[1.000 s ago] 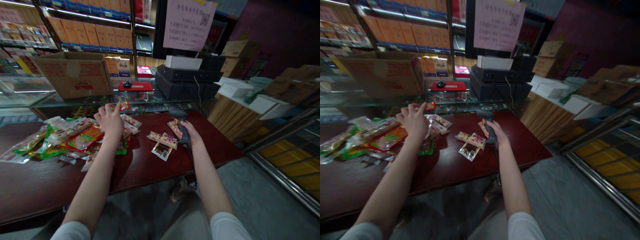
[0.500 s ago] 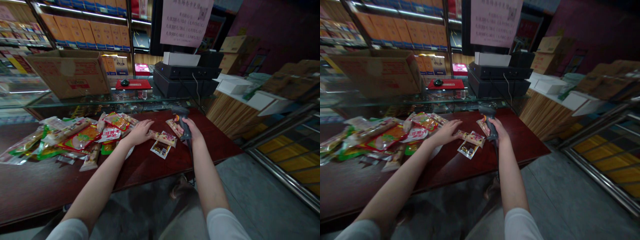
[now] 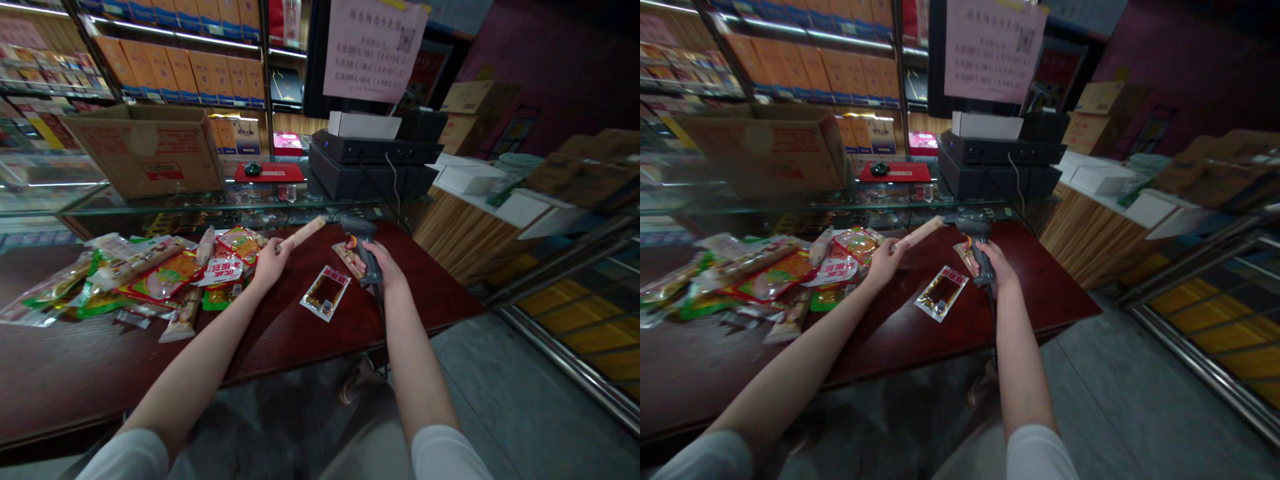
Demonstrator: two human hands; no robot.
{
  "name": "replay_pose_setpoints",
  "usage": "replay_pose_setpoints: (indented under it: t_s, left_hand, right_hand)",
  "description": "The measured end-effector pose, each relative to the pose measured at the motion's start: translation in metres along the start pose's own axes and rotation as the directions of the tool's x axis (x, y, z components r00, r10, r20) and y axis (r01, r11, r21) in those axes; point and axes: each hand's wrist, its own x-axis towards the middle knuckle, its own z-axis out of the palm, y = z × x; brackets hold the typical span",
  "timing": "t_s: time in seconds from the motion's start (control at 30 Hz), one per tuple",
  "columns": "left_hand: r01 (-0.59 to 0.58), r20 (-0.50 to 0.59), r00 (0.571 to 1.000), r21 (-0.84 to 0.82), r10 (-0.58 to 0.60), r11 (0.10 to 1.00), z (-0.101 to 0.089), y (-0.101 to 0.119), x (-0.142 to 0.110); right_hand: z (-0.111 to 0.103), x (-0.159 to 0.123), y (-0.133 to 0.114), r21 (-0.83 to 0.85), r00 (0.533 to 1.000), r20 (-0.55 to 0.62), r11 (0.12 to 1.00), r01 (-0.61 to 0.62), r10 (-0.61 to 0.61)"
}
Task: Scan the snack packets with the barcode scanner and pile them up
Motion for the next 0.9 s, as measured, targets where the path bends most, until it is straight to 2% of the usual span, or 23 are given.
replay_pose_setpoints:
  t_s: [0.1,0.17,0.23,0.57,0.9]
  left_hand:
    - [0.195,0.037,0.980,-0.342,-0.194,0.919,-0.003,0.000,0.007]
    - [0.274,0.078,0.960,-0.465,-0.270,0.842,-0.007,0.001,0.009]
    - [0.323,0.109,0.943,-0.516,-0.314,0.793,-0.009,0.002,0.010]
    - [0.378,0.180,0.925,-0.543,-0.336,0.750,-0.009,0.006,0.008]
    - [0.335,0.168,0.942,-0.448,-0.290,0.829,-0.009,0.007,0.007]
  right_hand:
    - [0.002,0.000,0.000,-0.012,1.000,0.004,1.000,-0.011,0.011]
    - [0.003,0.000,0.001,-0.018,1.000,0.017,1.000,-0.022,0.022]
    - [0.005,0.000,0.002,-0.020,0.999,0.035,0.999,-0.031,0.032]
    - [0.016,0.002,0.006,0.032,0.998,0.059,0.999,0.031,-0.032]
    - [0.014,0.007,0.004,0.048,0.999,0.036,0.998,0.030,-0.032]
